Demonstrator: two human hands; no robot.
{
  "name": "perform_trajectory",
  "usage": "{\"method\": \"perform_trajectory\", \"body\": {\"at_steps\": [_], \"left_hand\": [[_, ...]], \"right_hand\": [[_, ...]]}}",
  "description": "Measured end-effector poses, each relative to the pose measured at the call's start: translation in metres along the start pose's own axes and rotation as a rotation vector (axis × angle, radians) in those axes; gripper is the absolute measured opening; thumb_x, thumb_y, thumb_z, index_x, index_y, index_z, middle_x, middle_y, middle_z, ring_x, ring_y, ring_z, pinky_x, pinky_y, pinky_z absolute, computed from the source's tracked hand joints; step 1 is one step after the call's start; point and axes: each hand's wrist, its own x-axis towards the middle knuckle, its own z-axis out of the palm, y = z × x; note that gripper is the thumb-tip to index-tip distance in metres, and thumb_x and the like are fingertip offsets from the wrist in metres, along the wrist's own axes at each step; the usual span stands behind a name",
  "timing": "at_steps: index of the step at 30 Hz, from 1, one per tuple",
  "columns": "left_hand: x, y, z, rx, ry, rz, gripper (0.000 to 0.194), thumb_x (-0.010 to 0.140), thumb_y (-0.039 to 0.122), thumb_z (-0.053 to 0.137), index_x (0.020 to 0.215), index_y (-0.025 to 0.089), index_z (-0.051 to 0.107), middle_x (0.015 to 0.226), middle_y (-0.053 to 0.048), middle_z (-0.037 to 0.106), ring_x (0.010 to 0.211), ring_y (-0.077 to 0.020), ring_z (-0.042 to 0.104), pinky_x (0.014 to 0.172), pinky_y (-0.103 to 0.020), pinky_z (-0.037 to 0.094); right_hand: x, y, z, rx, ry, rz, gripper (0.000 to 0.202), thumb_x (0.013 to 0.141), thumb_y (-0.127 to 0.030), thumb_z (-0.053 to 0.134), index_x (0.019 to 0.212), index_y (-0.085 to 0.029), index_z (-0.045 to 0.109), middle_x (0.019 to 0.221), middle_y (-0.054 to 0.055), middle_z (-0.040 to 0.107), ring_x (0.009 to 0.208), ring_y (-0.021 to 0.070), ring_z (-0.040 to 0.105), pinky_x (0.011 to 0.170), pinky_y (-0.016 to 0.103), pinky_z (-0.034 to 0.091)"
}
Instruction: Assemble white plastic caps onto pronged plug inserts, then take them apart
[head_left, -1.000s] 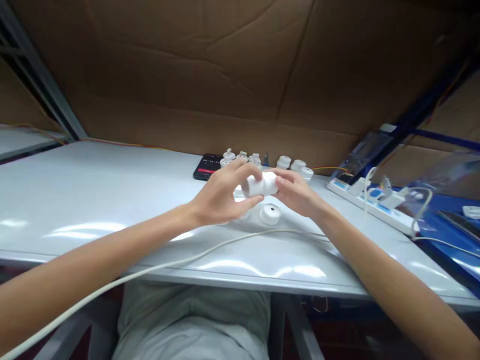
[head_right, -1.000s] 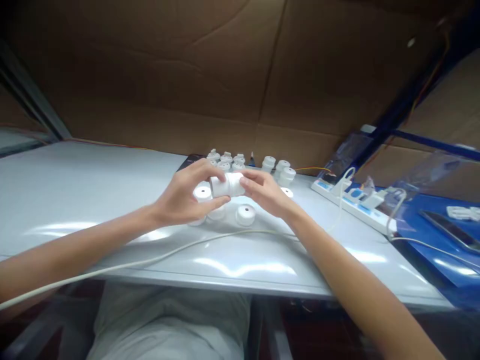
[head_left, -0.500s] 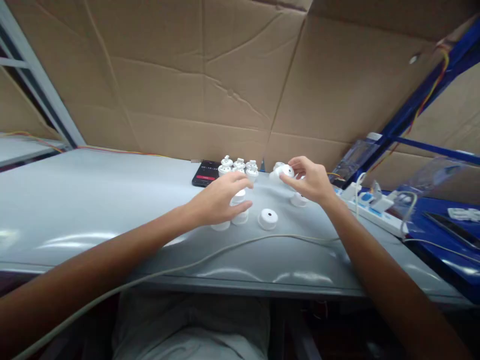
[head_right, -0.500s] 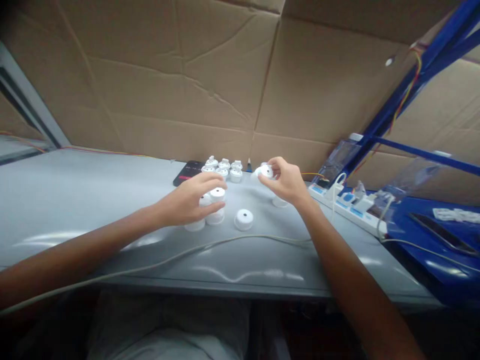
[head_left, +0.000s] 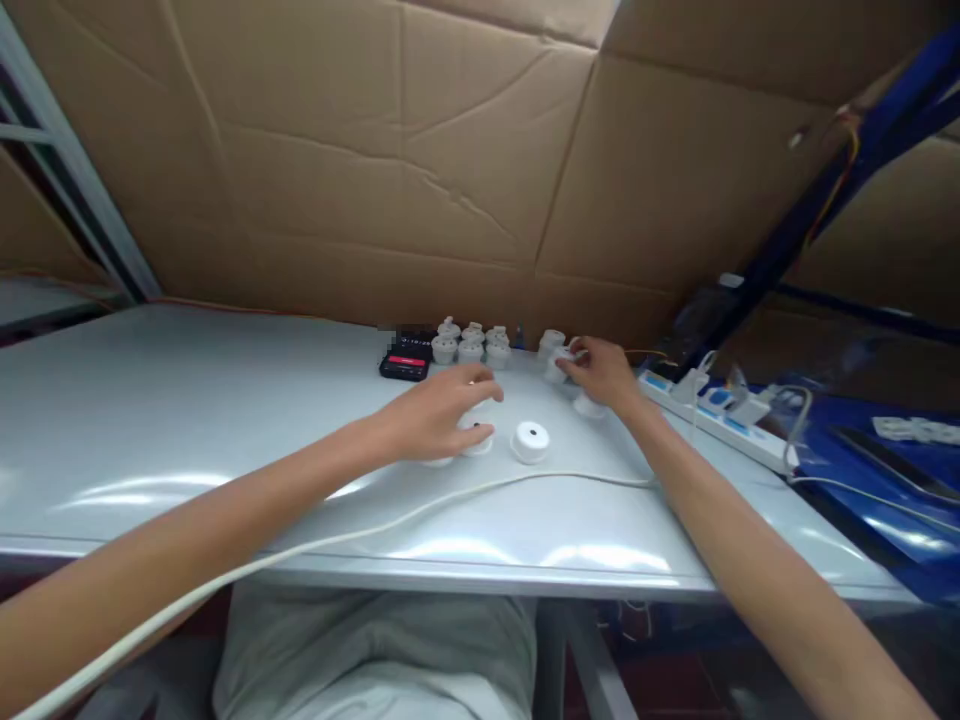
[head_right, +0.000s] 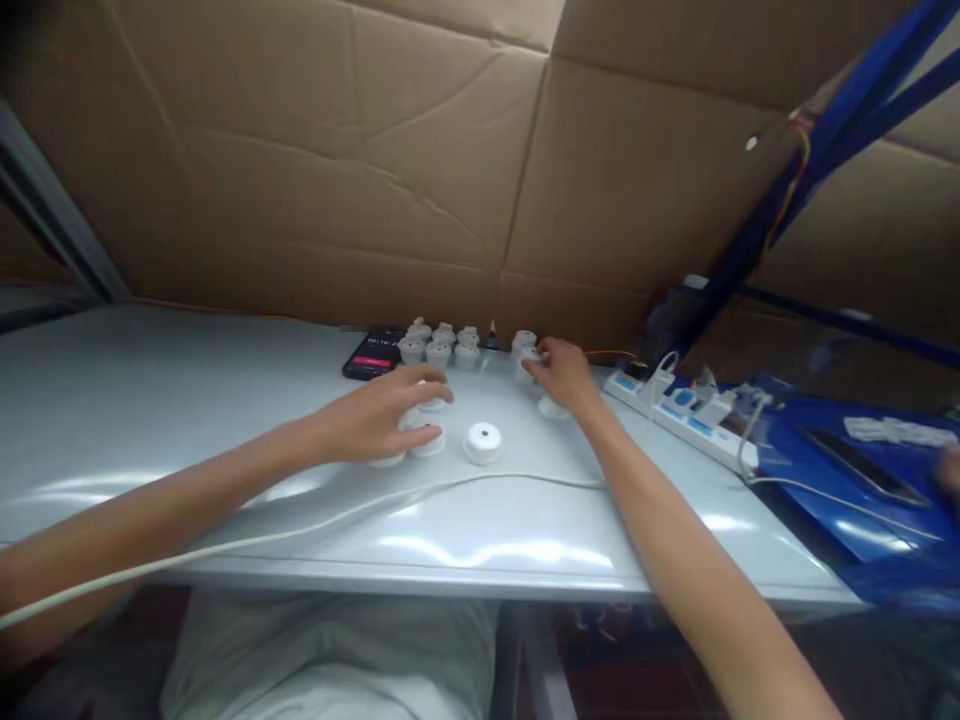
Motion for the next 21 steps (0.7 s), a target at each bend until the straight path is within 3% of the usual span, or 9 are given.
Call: {"method": "perform_trajectory", "body": {"at_steps": [7,12,14,16,19,21], "left_hand": [[-0.001,-0.001,0.004,-0.006,0.012,0.002,0.029,0.093,0.030,0.063,0.118,0.018,0.068,0.126,-0.013,0.067,0.113,-0.0292,0.066,0.097,-0.042,0.054],[0.005,-0.005,0.007,-0.022,0.037,-0.021,0.025,0.092,0.031,0.063,0.112,0.018,0.069,0.124,-0.013,0.068,0.112,-0.0294,0.065,0.098,-0.044,0.052],[0.020,-0.011,0.007,0.063,0.078,-0.082,0.023,0.091,0.031,0.063,0.108,0.018,0.071,0.121,-0.013,0.068,0.117,-0.0319,0.061,0.101,-0.049,0.048],[0.043,-0.018,0.008,0.195,0.125,-0.191,0.025,0.091,0.035,0.062,0.106,0.017,0.071,0.118,-0.014,0.069,0.119,-0.0352,0.057,0.101,-0.053,0.045],[0.084,-0.032,0.014,0.360,0.110,-0.292,0.039,0.092,0.047,0.060,0.109,0.014,0.072,0.120,-0.018,0.067,0.123,-0.0395,0.053,0.102,-0.056,0.041],[0.108,-0.042,0.021,0.434,0.053,-0.317,0.047,0.089,0.053,0.062,0.107,0.011,0.073,0.122,-0.023,0.066,0.127,-0.0427,0.049,0.105,-0.058,0.037]], "right_hand": [[0.002,-0.005,-0.002,-0.020,0.024,0.020,0.028,0.084,-0.037,0.064,0.098,-0.014,0.073,0.096,0.015,0.076,0.088,0.0283,0.070,0.088,0.039,0.050],[0.003,-0.004,-0.032,-0.019,0.027,0.049,0.027,0.084,-0.041,0.063,0.084,-0.016,0.074,0.087,0.013,0.077,0.081,0.0272,0.070,0.080,0.037,0.050],[0.001,-0.001,-0.046,-0.012,-0.053,0.048,0.028,0.080,-0.046,0.068,0.071,-0.019,0.072,0.074,0.009,0.075,0.071,0.0244,0.068,0.069,0.034,0.049],[-0.003,0.002,-0.056,0.004,-0.234,0.038,0.025,0.073,-0.045,0.076,0.067,-0.022,0.071,0.069,0.005,0.073,0.065,0.0226,0.066,0.061,0.032,0.047],[-0.009,0.002,-0.061,0.043,-0.480,0.008,0.017,0.064,-0.033,0.084,0.076,-0.024,0.077,0.080,0.005,0.077,0.071,0.0243,0.070,0.062,0.032,0.049],[-0.012,0.000,-0.061,0.072,-0.534,-0.021,0.021,0.063,-0.026,0.083,0.084,-0.025,0.080,0.088,0.006,0.078,0.077,0.0258,0.072,0.065,0.032,0.051]]}}
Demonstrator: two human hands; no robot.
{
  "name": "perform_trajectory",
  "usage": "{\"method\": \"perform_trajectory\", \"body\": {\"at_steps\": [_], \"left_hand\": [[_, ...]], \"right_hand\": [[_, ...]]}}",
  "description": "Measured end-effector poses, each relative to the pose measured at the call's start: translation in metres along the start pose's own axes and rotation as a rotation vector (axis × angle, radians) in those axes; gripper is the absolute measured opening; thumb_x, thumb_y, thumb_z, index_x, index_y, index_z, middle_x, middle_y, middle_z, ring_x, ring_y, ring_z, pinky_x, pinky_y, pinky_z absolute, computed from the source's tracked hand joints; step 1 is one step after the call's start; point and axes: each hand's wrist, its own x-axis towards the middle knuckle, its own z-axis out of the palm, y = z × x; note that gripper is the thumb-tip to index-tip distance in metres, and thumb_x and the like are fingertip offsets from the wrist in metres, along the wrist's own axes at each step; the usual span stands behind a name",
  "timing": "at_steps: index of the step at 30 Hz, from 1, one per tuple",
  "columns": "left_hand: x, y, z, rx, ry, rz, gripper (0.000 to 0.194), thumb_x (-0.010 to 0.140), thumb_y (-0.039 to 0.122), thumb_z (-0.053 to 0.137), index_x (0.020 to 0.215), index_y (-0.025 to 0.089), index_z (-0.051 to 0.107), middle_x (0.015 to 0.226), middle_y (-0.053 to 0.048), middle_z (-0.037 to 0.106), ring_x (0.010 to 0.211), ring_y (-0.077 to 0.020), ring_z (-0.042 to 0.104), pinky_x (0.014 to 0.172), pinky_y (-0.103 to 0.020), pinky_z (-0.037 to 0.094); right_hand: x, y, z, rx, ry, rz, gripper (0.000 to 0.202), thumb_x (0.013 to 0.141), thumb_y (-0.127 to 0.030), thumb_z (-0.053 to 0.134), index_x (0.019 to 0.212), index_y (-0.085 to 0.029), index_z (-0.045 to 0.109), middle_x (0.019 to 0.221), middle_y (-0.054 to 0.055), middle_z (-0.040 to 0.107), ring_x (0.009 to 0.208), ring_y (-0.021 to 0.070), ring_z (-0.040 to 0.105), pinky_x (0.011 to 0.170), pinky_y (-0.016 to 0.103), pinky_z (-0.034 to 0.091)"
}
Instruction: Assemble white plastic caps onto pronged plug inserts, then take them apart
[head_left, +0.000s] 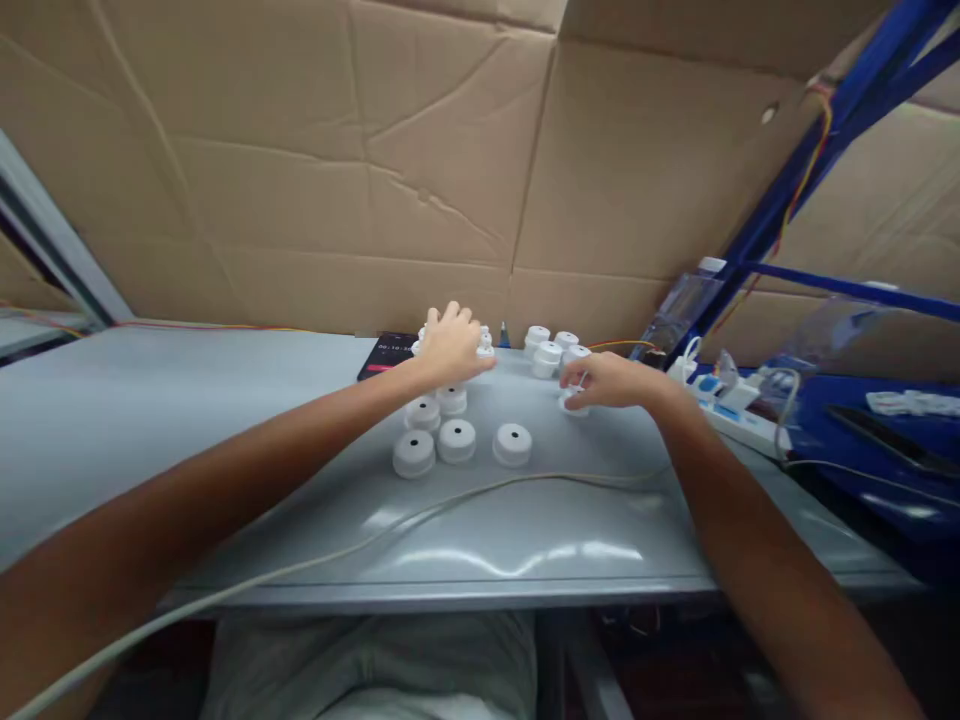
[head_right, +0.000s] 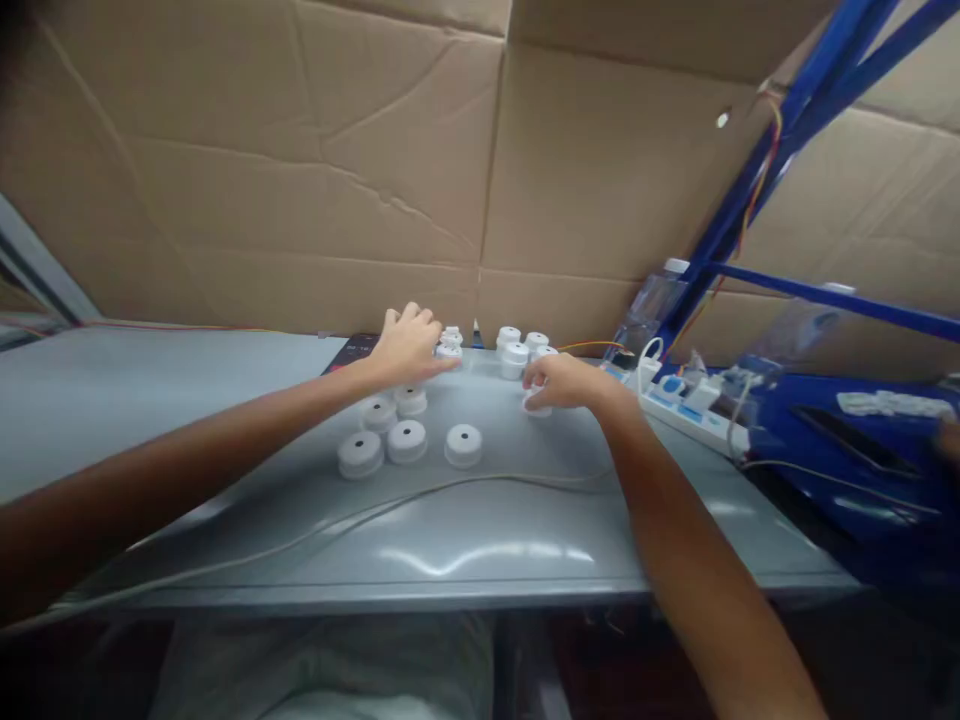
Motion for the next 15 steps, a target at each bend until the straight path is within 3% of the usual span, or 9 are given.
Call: {"method": "perform_trajectory", "body": {"at_steps": [3,7,10,12,15], "left_hand": [[0.024,0.003,0.015,0.051,-0.084,-0.023,0.051,0.085,0.058,0.066,0.105,0.011,0.076,0.124,-0.023,0.067,0.130,-0.0432,0.047,0.108,-0.059,0.032],[0.033,0.009,0.026,0.073,-0.085,-0.013,0.042,0.084,0.046,0.066,0.100,0.008,0.075,0.121,-0.025,0.067,0.127,-0.0434,0.049,0.106,-0.057,0.033],[0.027,0.016,0.023,0.007,-0.078,0.046,0.040,0.078,0.041,0.068,0.102,0.008,0.069,0.118,-0.024,0.067,0.121,-0.0420,0.054,0.099,-0.051,0.041],[0.017,0.021,0.016,-0.127,-0.096,0.061,0.045,0.073,0.037,0.071,0.109,0.012,0.062,0.113,-0.020,0.068,0.108,-0.0362,0.061,0.088,-0.043,0.046],[-0.002,0.025,0.004,-0.343,-0.107,0.043,0.046,0.073,0.035,0.071,0.112,0.019,0.054,0.100,-0.010,0.069,0.084,-0.0266,0.064,0.071,-0.034,0.045]], "right_hand": [[-0.001,-0.001,0.001,0.033,-0.046,-0.042,0.026,0.063,-0.023,0.083,0.089,-0.026,0.081,0.092,0.005,0.079,0.082,0.0260,0.072,0.068,0.032,0.053],[-0.001,0.007,0.000,0.038,-0.090,-0.004,0.036,0.059,-0.028,0.089,0.094,-0.026,0.082,0.094,0.006,0.080,0.082,0.0275,0.073,0.067,0.033,0.053],[0.000,0.007,0.001,0.043,-0.113,0.011,0.035,0.059,-0.032,0.090,0.093,-0.025,0.082,0.094,0.007,0.079,0.081,0.0287,0.073,0.067,0.034,0.052],[0.000,-0.001,0.004,0.084,-0.095,-0.040,0.032,0.066,-0.037,0.088,0.095,-0.026,0.080,0.097,0.006,0.079,0.084,0.0274,0.073,0.070,0.033,0.053],[0.002,-0.024,0.013,0.219,0.070,-0.144,0.032,0.080,-0.046,0.079,0.103,-0.025,0.076,0.103,0.006,0.077,0.093,0.0253,0.072,0.077,0.032,0.053]]}}
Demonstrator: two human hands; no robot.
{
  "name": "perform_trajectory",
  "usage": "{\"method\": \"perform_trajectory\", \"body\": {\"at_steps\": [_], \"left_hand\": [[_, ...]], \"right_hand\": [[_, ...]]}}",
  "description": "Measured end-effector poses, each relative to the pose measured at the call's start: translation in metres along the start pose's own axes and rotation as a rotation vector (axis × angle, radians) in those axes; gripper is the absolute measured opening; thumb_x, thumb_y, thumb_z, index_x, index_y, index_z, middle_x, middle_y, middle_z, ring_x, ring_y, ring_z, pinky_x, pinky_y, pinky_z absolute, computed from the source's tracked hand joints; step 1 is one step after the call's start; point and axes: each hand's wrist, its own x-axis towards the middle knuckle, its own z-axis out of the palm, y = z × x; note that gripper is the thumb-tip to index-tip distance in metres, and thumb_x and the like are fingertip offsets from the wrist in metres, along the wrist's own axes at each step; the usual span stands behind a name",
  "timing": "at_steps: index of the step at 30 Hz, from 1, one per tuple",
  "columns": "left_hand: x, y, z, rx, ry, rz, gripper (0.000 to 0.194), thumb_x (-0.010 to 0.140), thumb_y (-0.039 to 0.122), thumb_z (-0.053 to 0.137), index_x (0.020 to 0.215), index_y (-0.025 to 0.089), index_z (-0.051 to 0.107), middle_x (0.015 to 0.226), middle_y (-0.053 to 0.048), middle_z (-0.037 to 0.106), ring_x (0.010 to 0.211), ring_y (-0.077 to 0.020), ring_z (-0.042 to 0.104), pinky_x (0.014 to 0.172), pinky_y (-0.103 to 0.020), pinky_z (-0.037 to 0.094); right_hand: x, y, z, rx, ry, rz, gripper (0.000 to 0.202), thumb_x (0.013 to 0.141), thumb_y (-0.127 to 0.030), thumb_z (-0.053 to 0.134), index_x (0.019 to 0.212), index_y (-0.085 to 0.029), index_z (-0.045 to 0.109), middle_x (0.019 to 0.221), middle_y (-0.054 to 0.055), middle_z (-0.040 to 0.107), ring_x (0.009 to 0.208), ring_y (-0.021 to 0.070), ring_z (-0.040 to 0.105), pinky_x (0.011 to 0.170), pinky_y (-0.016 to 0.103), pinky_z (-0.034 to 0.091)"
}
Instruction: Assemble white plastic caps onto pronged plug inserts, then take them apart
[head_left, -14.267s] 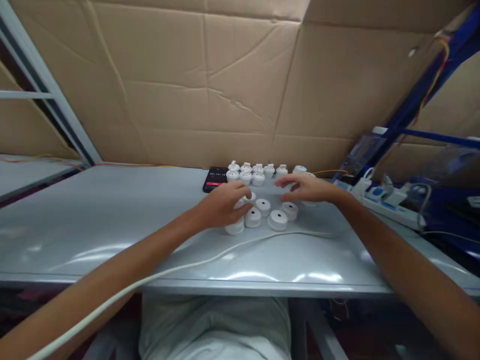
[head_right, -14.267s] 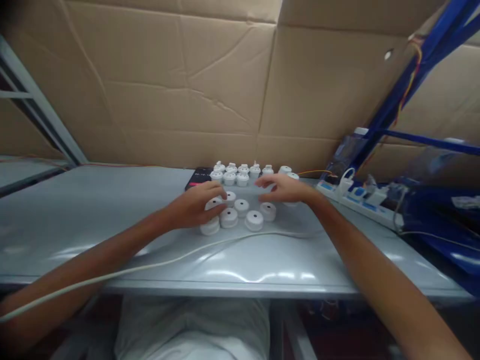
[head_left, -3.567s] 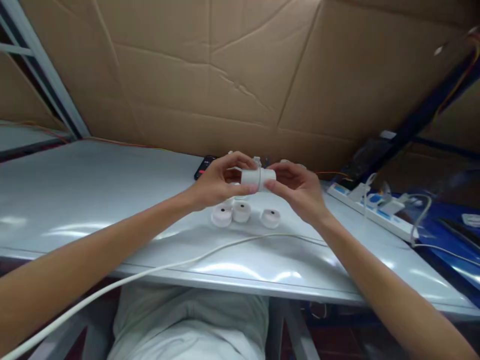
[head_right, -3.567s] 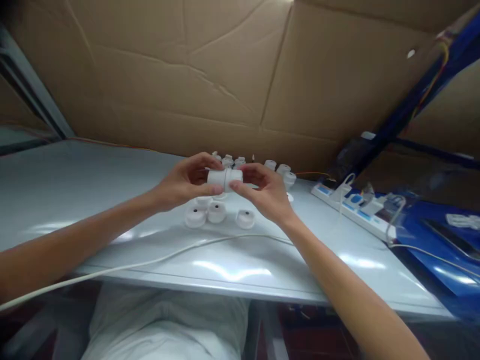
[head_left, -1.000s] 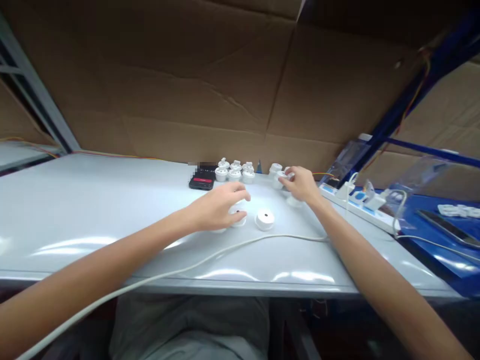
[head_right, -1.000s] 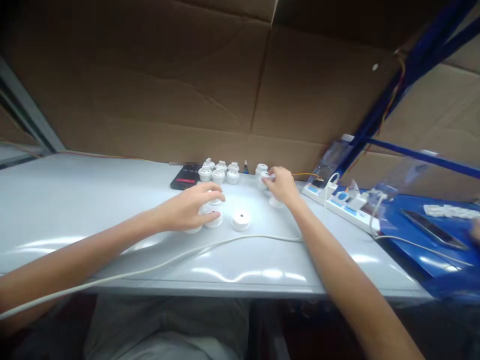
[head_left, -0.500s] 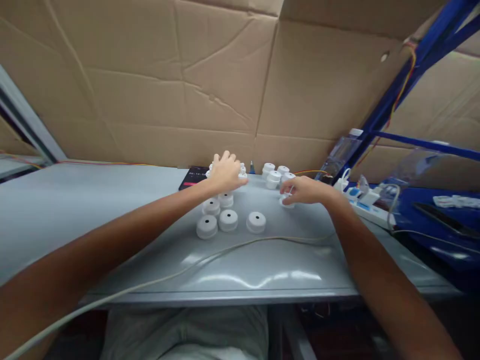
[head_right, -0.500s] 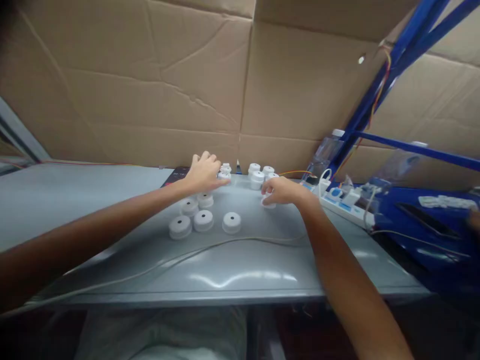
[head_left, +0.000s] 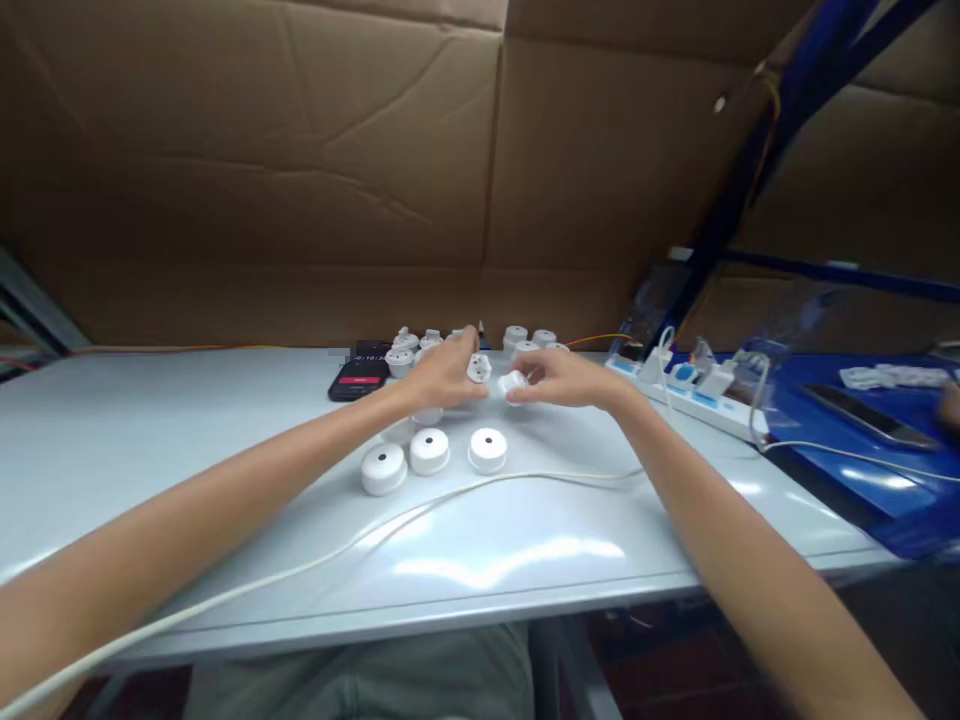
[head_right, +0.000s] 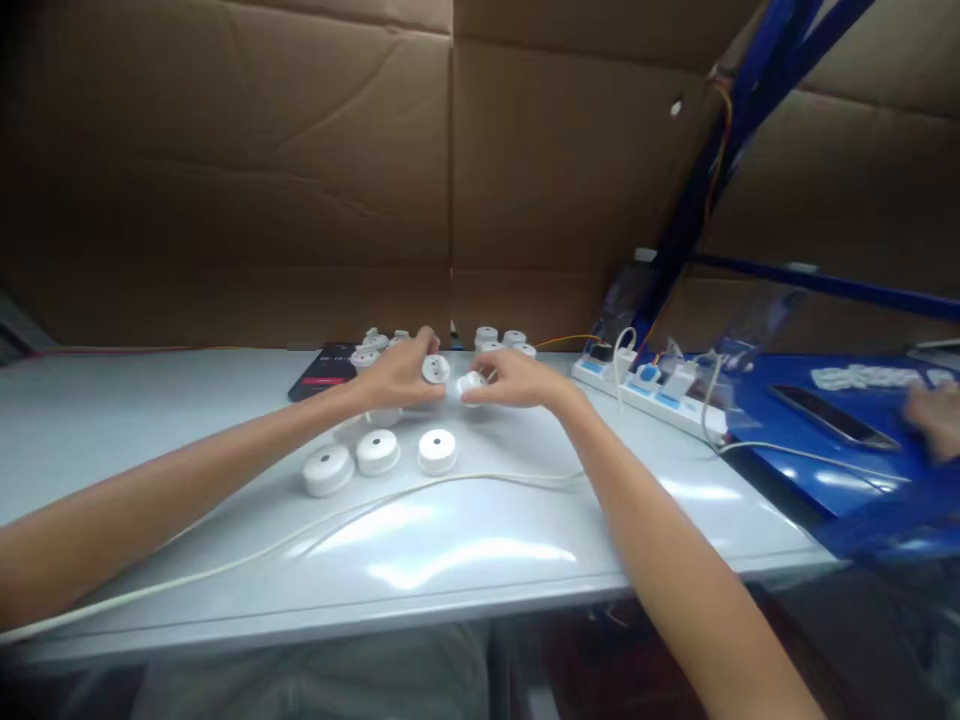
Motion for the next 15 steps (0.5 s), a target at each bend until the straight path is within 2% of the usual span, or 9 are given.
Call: {"method": "perform_trajectory", "body": {"at_steps": [2,4,7,11,15], "left_hand": [[-0.014,0.000,-0.006,-0.087,0.014,0.018,0.041,0.074,0.037,0.071,0.107,0.021,0.052,0.093,-0.006,0.068,0.081,-0.0249,0.063,0.068,-0.033,0.043],[-0.028,-0.005,-0.012,-0.161,0.023,0.035,0.039,0.077,0.042,0.070,0.106,0.021,0.054,0.094,-0.005,0.068,0.083,-0.0247,0.064,0.069,-0.032,0.043],[-0.051,-0.015,-0.024,-0.261,0.036,0.027,0.047,0.079,0.054,0.071,0.109,0.019,0.061,0.102,-0.006,0.070,0.088,-0.0242,0.064,0.075,-0.033,0.046],[-0.080,-0.019,-0.041,-0.348,0.007,-0.056,0.054,0.082,0.064,0.068,0.112,0.019,0.069,0.105,-0.006,0.072,0.091,-0.0240,0.063,0.081,-0.034,0.048],[-0.095,-0.017,-0.047,-0.517,0.017,-0.133,0.056,0.086,0.068,0.063,0.109,0.017,0.070,0.108,-0.007,0.072,0.094,-0.0242,0.062,0.082,-0.033,0.048]], "right_hand": [[0.004,-0.013,0.015,0.114,0.177,-0.032,0.031,0.088,-0.047,0.071,0.106,-0.021,0.074,0.103,0.008,0.076,0.090,0.0238,0.072,0.076,0.033,0.054],[0.008,-0.023,0.030,0.257,0.243,-0.085,0.034,0.093,-0.044,0.066,0.115,-0.019,0.071,0.111,0.010,0.075,0.094,0.0231,0.072,0.079,0.034,0.056],[0.012,-0.030,0.049,0.457,0.251,-0.197,0.041,0.092,-0.043,0.068,0.125,-0.019,0.068,0.130,0.012,0.070,0.107,0.0243,0.070,0.089,0.038,0.058],[0.011,-0.039,0.060,0.658,0.298,-0.296,0.045,0.089,-0.042,0.073,0.127,-0.019,0.067,0.134,0.013,0.068,0.106,0.0239,0.071,0.091,0.040,0.060],[0.005,-0.054,0.068,0.606,0.243,-0.413,0.042,0.089,-0.036,0.074,0.127,-0.019,0.067,0.131,0.012,0.070,0.102,0.0224,0.071,0.090,0.039,0.060]]}}
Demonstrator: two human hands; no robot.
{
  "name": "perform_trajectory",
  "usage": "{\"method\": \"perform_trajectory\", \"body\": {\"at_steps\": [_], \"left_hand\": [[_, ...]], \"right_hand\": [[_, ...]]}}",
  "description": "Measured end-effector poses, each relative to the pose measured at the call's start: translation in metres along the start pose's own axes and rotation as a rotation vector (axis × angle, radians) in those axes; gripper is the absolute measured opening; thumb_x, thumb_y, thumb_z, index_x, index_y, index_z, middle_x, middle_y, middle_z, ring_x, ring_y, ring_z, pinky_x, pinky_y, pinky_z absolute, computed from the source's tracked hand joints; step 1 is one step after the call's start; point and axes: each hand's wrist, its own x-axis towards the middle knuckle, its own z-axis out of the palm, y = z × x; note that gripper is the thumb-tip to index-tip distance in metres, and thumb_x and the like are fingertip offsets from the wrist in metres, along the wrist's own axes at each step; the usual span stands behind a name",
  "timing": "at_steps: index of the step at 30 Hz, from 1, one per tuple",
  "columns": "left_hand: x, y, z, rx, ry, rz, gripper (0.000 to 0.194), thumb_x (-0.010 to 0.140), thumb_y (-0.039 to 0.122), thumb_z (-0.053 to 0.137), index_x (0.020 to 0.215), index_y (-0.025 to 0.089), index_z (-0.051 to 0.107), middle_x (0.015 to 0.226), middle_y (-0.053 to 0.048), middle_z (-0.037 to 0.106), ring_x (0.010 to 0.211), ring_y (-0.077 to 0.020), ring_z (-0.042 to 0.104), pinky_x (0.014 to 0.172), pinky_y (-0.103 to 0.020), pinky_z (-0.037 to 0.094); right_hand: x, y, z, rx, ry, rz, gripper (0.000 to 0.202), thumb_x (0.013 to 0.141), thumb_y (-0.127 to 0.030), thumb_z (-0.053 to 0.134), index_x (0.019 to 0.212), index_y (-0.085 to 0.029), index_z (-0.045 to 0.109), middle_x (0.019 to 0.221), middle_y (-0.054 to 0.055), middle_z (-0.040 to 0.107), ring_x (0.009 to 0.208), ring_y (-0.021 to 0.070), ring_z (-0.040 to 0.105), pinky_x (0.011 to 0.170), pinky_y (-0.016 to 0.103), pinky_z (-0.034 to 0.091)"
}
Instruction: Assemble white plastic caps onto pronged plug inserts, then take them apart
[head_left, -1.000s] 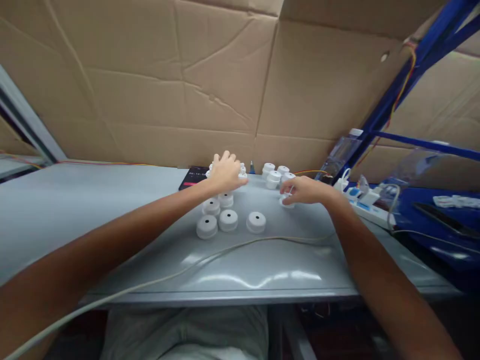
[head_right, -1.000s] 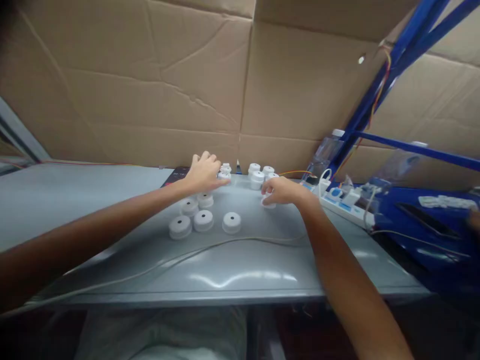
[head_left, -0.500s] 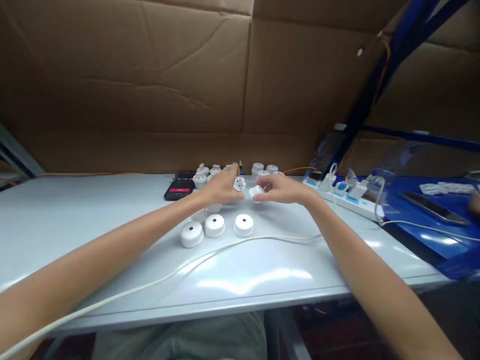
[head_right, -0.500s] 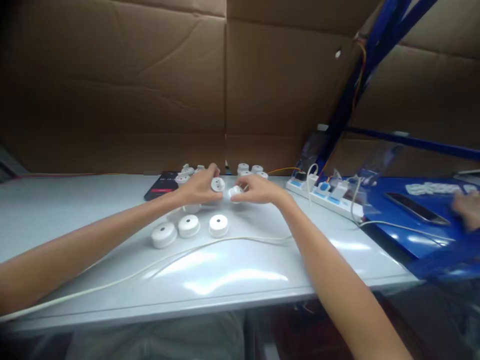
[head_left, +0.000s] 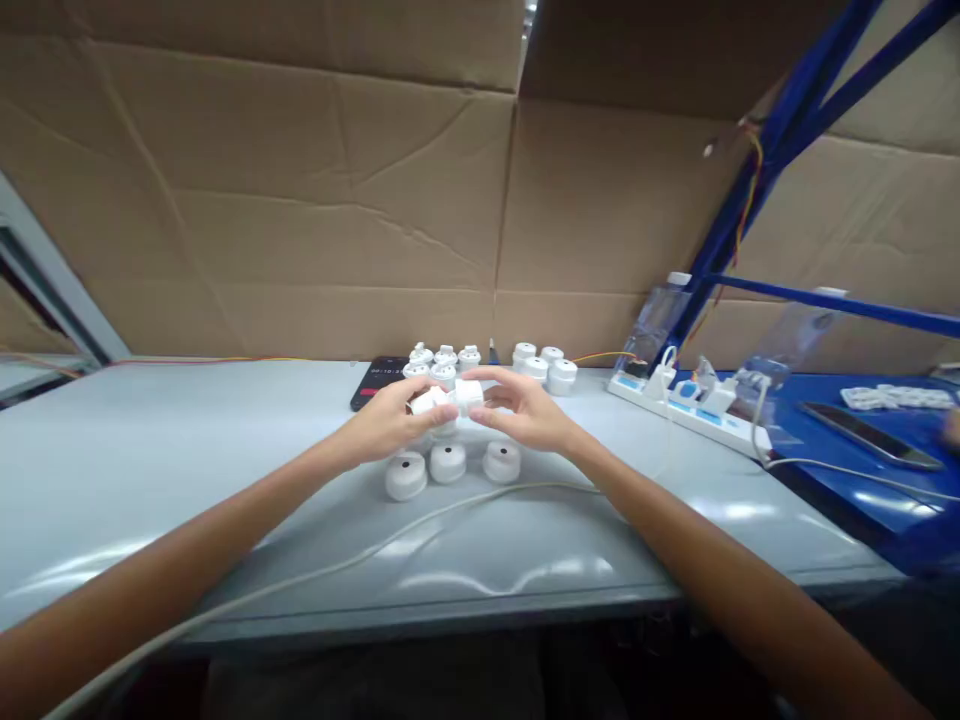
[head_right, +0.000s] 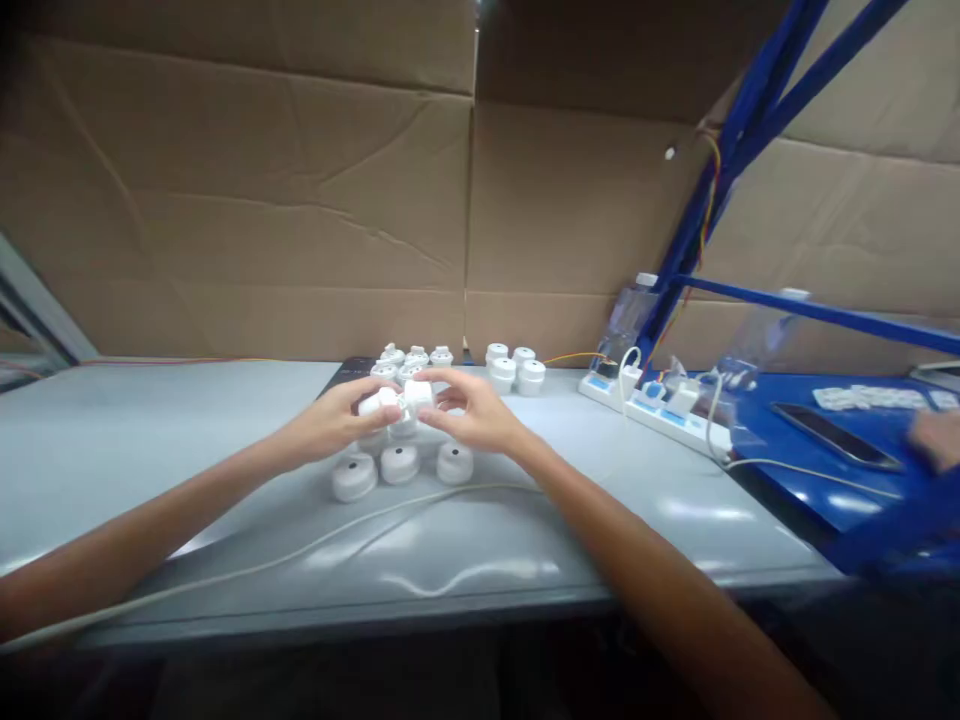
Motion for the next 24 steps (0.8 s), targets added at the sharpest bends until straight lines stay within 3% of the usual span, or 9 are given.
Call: {"method": "perform_trajectory", "body": {"at_steps": [4,8,13,16,18,21,24], "left_hand": [[-0.002,-0.004,0.004,-0.228,0.013,-0.085,0.061,0.082,0.075,0.064,0.096,0.016,0.068,0.089,-0.004,0.065,0.077,-0.0173,0.055,0.068,-0.028,0.044],[-0.004,-0.003,0.009,-0.432,-0.006,-0.169,0.064,0.086,0.080,0.055,0.079,0.017,0.060,0.070,0.001,0.050,0.063,-0.0125,0.044,0.057,-0.024,0.039],[-0.005,0.006,0.005,-0.414,-0.010,-0.226,0.067,0.091,0.081,0.043,0.078,0.018,0.060,0.071,-0.001,0.056,0.065,-0.0158,0.051,0.055,-0.025,0.042],[-0.008,0.011,0.003,-0.364,0.001,-0.215,0.063,0.096,0.076,0.038,0.079,0.019,0.060,0.073,-0.002,0.060,0.066,-0.0172,0.054,0.056,-0.026,0.044],[-0.011,0.012,0.004,-0.289,0.022,-0.143,0.058,0.100,0.068,0.036,0.081,0.019,0.060,0.076,-0.002,0.062,0.068,-0.0176,0.056,0.059,-0.028,0.045],[-0.015,0.010,0.009,-0.139,0.050,0.020,0.045,0.106,0.053,0.036,0.090,0.019,0.060,0.083,-0.003,0.065,0.075,-0.0180,0.059,0.070,-0.030,0.048],[-0.017,0.004,0.011,-0.068,0.077,0.211,0.027,0.106,0.041,0.045,0.115,0.020,0.060,0.105,-0.006,0.068,0.094,-0.0190,0.065,0.084,-0.032,0.052]], "right_hand": [[-0.004,-0.006,0.013,-0.156,0.003,-0.195,0.041,0.090,-0.027,0.073,0.131,-0.021,0.065,0.131,0.013,0.070,0.105,0.0232,0.071,0.086,0.038,0.063],[-0.006,-0.011,0.017,-0.392,0.014,-0.452,0.040,0.095,-0.016,0.065,0.135,-0.022,0.062,0.136,0.016,0.065,0.128,0.0255,0.064,0.103,0.044,0.058],[-0.010,-0.021,0.022,-0.424,0.072,-0.493,0.046,0.095,-0.018,0.068,0.139,-0.023,0.058,0.133,0.016,0.067,0.124,0.0243,0.067,0.102,0.041,0.059],[-0.012,-0.026,0.027,-0.382,0.079,-0.425,0.046,0.093,-0.022,0.072,0.137,-0.022,0.058,0.128,0.016,0.070,0.115,0.0249,0.070,0.096,0.041,0.061],[-0.013,-0.029,0.029,-0.348,0.098,-0.318,0.043,0.092,-0.030,0.074,0.132,-0.021,0.062,0.112,0.012,0.076,0.093,0.0225,0.073,0.083,0.037,0.062],[-0.013,-0.033,0.028,-0.209,0.088,-0.026,0.030,0.095,-0.042,0.069,0.113,-0.018,0.071,0.075,0.002,0.071,0.062,0.0147,0.062,0.060,0.027,0.052],[-0.010,-0.036,0.025,-0.028,0.035,0.220,0.034,0.100,-0.048,0.059,0.103,-0.018,0.074,0.069,0.000,0.065,0.061,0.0138,0.058,0.057,0.025,0.046]]}}
